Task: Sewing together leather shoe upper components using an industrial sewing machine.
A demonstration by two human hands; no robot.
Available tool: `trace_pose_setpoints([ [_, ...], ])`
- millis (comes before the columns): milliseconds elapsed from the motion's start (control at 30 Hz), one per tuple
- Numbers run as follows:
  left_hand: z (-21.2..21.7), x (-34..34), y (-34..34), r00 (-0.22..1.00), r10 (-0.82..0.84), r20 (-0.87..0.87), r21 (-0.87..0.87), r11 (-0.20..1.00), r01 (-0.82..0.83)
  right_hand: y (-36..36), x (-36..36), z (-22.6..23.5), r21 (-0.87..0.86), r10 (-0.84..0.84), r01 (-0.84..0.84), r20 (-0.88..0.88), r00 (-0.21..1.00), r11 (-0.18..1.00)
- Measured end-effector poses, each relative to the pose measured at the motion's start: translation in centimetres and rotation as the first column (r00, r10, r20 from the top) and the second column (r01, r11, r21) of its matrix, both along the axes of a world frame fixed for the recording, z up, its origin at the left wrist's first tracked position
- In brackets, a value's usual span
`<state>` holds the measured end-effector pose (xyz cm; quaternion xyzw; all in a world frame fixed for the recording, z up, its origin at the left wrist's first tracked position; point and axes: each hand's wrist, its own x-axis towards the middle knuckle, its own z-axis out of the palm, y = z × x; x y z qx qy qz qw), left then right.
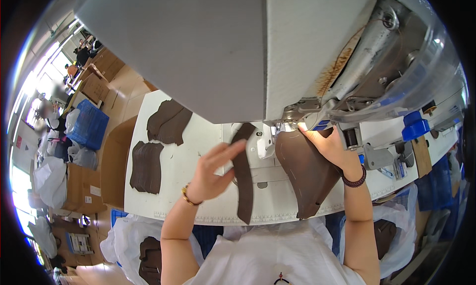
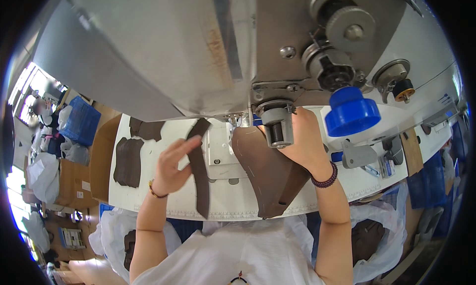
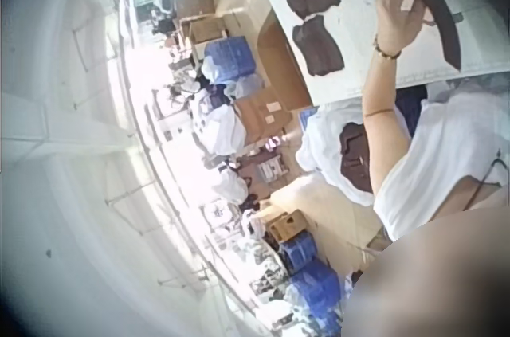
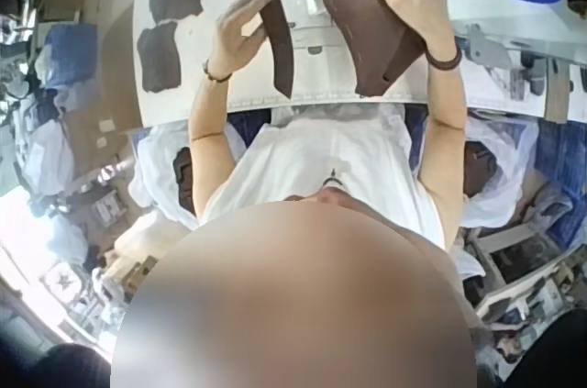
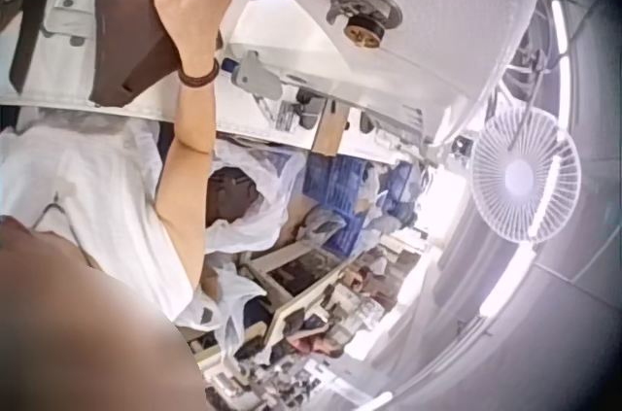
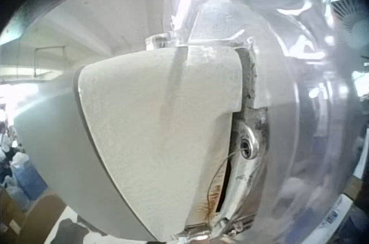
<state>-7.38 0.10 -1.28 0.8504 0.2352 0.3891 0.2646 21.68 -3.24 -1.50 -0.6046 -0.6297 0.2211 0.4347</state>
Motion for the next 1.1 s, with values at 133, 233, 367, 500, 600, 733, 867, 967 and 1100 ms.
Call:
trace_pose_setpoints([
  [133,0.7,4.2,-1.5,0.988,0.146,-0.045,0.432,0.895,-0.113,0.4,0.3,-0.8,0.034,-0.036,0.035,0.019,0.999,0.999],
  [233,0.6,5.8,-1.4,0.982,0.184,0.043,0.586,0.791,-0.174,0.2,0.7,-1.8,0.168,-0.163,0.123,0.251,0.954,0.978],
  [367,0.3,6.2,-1.0,0.991,0.129,-0.025,0.636,0.767,-0.084,0.1,0.8,-2.4,0.422,-0.198,-0.006,0.437,0.877,0.907],
  [500,0.2,6.1,-0.7,0.995,0.087,-0.048,0.651,0.758,-0.034,-0.2,1.0,-1.9,0.318,-0.062,-0.043,0.315,0.947,0.947],
  [600,0.2,6.3,-0.7,0.992,0.124,-0.031,0.702,0.709,-0.067,-0.5,1.3,-1.7,0.242,0.061,-0.111,0.204,0.977,0.964],
  [733,0.3,6.5,-0.7,0.992,0.12,-0.04,0.71,0.702,-0.057,-0.2,1.4,-2.4,0.226,0.063,-0.069,0.035,0.997,0.972],
  [867,0.7,6.6,-1.0,0.988,0.137,-0.074,0.707,0.706,-0.045,1.0,1.4,-3.4,0.267,0.048,-0.088,0.155,0.987,0.96],
  [967,1.1,6.6,-1.2,0.982,0.148,-0.117,0.708,0.705,-0.022,1.3,1.5,-3.4,0.281,0.036,-0.131,0.319,0.947,0.951],
  [1100,1.5,6.8,-1.4,0.978,0.18,-0.11,0.718,0.695,-0.047,0.3,2.2,-3.6,0.546,-0.184,-0.131,0.484,0.855,0.828],
])
